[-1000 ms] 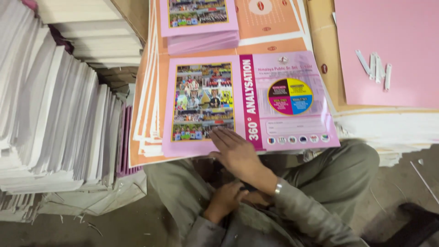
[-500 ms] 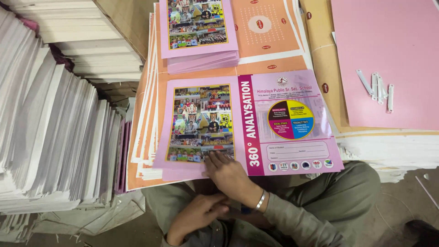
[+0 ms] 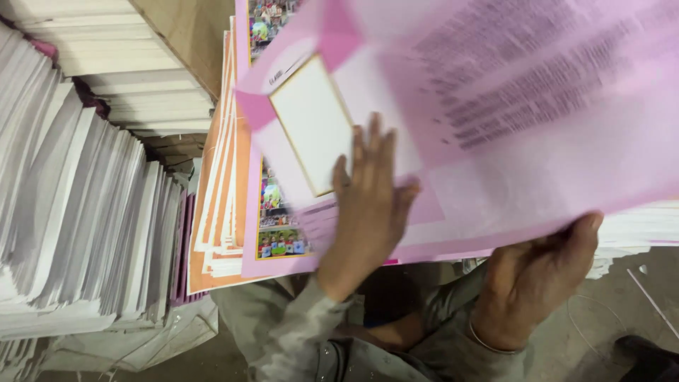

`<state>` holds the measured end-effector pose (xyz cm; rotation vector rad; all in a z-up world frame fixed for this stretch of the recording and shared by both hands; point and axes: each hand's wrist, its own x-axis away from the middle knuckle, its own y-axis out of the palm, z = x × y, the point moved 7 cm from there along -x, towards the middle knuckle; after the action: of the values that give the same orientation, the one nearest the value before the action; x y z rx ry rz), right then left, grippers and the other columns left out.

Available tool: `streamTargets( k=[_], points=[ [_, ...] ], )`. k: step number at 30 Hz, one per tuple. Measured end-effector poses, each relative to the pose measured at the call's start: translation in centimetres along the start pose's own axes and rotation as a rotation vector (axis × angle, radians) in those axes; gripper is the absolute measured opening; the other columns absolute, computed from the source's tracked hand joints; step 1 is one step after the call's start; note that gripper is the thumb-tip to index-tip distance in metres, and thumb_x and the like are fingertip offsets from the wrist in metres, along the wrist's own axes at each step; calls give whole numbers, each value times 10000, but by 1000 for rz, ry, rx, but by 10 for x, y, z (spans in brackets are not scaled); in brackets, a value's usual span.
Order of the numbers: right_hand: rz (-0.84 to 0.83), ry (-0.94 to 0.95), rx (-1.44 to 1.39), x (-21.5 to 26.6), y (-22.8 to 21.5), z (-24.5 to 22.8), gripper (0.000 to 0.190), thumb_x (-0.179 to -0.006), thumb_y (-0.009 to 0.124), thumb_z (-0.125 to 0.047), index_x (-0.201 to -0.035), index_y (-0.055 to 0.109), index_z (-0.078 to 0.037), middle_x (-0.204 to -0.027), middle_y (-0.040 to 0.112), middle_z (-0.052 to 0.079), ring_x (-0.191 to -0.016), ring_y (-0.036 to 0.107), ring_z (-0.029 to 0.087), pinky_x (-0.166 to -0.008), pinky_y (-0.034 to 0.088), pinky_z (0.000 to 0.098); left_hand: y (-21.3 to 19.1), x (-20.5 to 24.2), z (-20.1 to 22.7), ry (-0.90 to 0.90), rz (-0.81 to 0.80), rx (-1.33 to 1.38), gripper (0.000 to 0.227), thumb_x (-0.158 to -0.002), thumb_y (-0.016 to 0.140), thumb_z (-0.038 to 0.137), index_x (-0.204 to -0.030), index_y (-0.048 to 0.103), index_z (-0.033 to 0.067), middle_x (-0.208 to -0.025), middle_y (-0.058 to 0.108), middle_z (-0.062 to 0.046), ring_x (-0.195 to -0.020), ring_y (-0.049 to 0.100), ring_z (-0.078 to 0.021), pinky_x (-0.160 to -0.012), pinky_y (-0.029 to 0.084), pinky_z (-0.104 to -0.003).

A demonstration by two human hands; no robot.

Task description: The person sits on the floor and repeatedly picks up pink printed sheets, folds them in half, and places them into a growing stack. The person handles the sheets one at a time, aligning them before stacking.

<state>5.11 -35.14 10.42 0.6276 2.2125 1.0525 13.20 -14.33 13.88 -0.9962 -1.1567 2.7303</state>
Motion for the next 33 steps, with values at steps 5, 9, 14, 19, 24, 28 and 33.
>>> streamTargets(
  k=[5,9,14,19,24,28,33],
  points=[
    [339,266,389,12,-150,39,390,-857,669,5,-1237,587,-29,-1073,681,70,-1010,699,209,-945,590,332,107,15,-40,-26,-242,-137,564,-1056,514,394,-1499,467,47,-1677,296,-142,-1555,241,-381,-1165,201,-704],
    [81,307,806,0,-188,66,478,-861,687,11,-1319,551,36,-1192,643,77,-1091,630,207,-963,514,330,159,58,-90,-126,-382,-211,598,-1006,511,419,-1453,462,25,-1627,318,-158,-1526,246,-354,-1151,189,-686],
    [-821,-41,1259,23,-68,108,796,-760,792,-343,-1441,473,-83,-1482,319,239,-1390,201,352,-1131,201,458,163,81,-102,-104,-391,-248,580,-974,557,391,-1408,497,9,-1533,394,-181,-1424,335,-379,-1097,252,-640],
    [-1498,187,1367,70,4,173,1166,-576,841,-616,-1527,379,-126,-1628,243,207,-1526,103,389,-1189,26,568,150,95,-101,-70,-379,-234,563,-924,621,366,-1348,550,1,-1414,487,-203,-1298,451,-408,-1022,340,-602],
    [-1413,134,1372,61,3,176,847,-861,695,-385,-1593,383,-96,-1683,318,168,-1575,242,329,-1259,155,501,106,121,-84,-11,-311,-112,546,-874,685,341,-1288,602,-7,-1295,581,-224,-1172,568,-437,-947,428,-563],
    [-1385,135,1458,66,-6,191,789,-899,665,-431,-1524,371,-48,-1613,340,186,-1509,290,327,-1205,197,492,52,153,-97,-342,-1047,-86,613,-909,670,398,-1347,536,-9,-1432,442,-228,-1165,615,-425,-961,495,-513],
    [-1348,-32,1434,73,-16,189,796,-874,648,-355,-1528,378,10,-1606,374,208,-1499,321,339,-1190,242,511,56,106,-47,123,-801,114,680,-940,666,373,-1437,495,-59,-1519,462,-258,-1455,428,-389,-1193,305,-529]
  ],
)
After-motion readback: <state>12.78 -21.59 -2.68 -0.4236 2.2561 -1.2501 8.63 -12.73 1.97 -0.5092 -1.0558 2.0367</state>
